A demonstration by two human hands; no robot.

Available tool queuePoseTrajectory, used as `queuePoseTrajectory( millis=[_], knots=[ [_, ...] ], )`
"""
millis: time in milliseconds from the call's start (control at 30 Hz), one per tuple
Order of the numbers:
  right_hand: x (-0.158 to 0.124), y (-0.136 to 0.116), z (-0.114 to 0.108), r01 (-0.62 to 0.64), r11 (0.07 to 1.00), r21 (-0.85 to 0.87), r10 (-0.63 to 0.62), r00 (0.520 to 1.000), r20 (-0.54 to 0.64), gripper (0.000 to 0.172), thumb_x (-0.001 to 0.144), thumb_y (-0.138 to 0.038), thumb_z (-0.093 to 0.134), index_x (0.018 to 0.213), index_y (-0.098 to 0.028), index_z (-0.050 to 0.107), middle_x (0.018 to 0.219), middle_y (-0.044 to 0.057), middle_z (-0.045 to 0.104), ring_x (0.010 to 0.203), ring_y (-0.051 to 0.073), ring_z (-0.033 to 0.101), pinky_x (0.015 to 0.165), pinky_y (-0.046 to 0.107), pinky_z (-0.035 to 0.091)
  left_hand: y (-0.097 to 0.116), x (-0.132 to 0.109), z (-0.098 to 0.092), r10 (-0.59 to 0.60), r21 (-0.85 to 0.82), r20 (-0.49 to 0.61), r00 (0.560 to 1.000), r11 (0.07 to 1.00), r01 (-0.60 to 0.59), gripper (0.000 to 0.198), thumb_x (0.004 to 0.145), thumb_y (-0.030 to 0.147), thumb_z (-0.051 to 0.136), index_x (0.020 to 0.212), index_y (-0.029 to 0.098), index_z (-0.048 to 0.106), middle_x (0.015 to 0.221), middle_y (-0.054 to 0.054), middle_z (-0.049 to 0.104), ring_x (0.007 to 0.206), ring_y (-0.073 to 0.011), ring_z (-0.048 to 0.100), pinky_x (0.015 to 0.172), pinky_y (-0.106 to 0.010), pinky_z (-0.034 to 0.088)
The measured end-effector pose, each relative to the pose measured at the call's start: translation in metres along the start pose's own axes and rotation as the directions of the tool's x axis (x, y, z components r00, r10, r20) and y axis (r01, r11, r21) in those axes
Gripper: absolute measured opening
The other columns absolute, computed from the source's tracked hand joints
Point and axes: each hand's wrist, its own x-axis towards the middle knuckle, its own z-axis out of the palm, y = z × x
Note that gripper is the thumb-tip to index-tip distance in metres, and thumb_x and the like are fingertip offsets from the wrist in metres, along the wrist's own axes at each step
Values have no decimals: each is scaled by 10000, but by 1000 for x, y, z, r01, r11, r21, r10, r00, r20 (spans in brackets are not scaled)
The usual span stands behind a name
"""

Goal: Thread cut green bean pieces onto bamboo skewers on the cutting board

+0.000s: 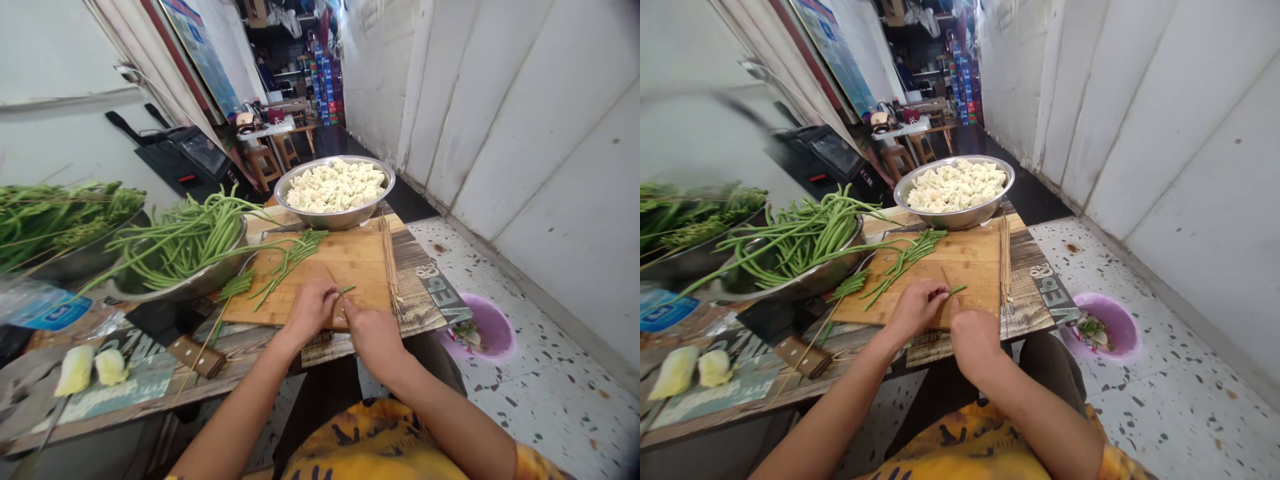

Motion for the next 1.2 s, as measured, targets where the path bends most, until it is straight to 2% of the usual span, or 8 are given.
queuePoseTrajectory(
  millis=[67, 133, 267, 367, 467, 633, 1000, 1200],
  knots=[
    [-1, -1, -5, 6, 1000, 25, -6, 1000, 2, 425, 887, -87, 382, 1281, -121, 538, 850, 153, 719, 782, 271, 696, 645, 346, 530, -6, -2, -4, -9, -65, 3, 1000, 998, 9, 152, 812, 139, 557, 807, 179, 704, 802, -38, 699, 775, -167, 607, 735, -266, 437],
    [-10, 4, -2, 38, 993, 116, -35, 999, -28, 451, 892, -129, 407, 1338, -115, 471, 972, 149, 707, 859, 263, 687, 720, 351, 536, -18, -5, -12, -56, -76, -92, 994, 996, 49, 187, 835, 180, 533, 879, 181, 715, 901, -51, 711, 847, -175, 620, 802, -276, 447],
    [-37, 23, 19, 78, 970, 232, -50, 991, -125, 426, 885, -129, 403, 1299, -99, 499, 1083, 155, 683, 917, 247, 676, 783, 347, 537, -47, -16, -32, -197, 178, -310, 930, 949, 261, 225, 818, 230, 542, 940, 138, 706, 933, -99, 699, 876, -225, 608, 838, -330, 443],
    [-50, 34, 36, 123, 953, 278, -52, 967, -249, 388, 898, -130, 376, 1241, -130, 557, 1034, 127, 707, 861, 218, 690, 762, 324, 548, -58, -27, -39, -243, 320, -309, 920, 884, 341, 206, 795, 222, 558, 913, 124, 696, 884, -109, 689, 850, -236, 602, 828, -341, 437],
    [-55, 39, 46, 188, 934, 303, -72, 932, -356, 389, 899, -144, 379, 1243, -138, 562, 1025, 120, 712, 808, 196, 695, 731, 305, 559, -59, -36, -38, -270, 319, -331, 904, 870, 376, 171, 795, 211, 548, 856, 132, 687, 834, -98, 678, 812, -226, 599, 802, -333, 435],
    [-56, 37, 49, 265, 908, 324, -121, 908, -401, 377, 901, -156, 374, 1202, -129, 600, 979, 114, 721, 775, 188, 695, 747, 306, 567, -63, -35, -39, -287, 337, -367, 885, 846, 414, 168, 810, 215, 532, 843, 141, 679, 821, -94, 668, 816, -229, 590, 788, -326, 428],
    [-48, 33, 46, 313, 902, 296, -201, 914, -353, 380, 905, -143, 372, 1191, -115, 620, 889, 124, 722, 778, 198, 694, 715, 288, 556, -61, -8, -47, -280, 458, -239, 930, 812, 362, 201, 799, 186, 529, 840, 132, 718, 861, -125, 700, 855, -263, 616, 797, -340, 431],
    [-50, 33, 43, 309, 908, 284, -199, 913, -357, 379, 895, -130, 390, 1201, -114, 612, 874, 119, 719, 747, 196, 690, 665, 281, 550, -55, -2, -44, -339, 321, -167, 926, 869, 377, 214, 779, 177, 540, 878, 140, 725, 851, -106, 715, 792, -233, 631, 717, -305, 438]
  ],
)
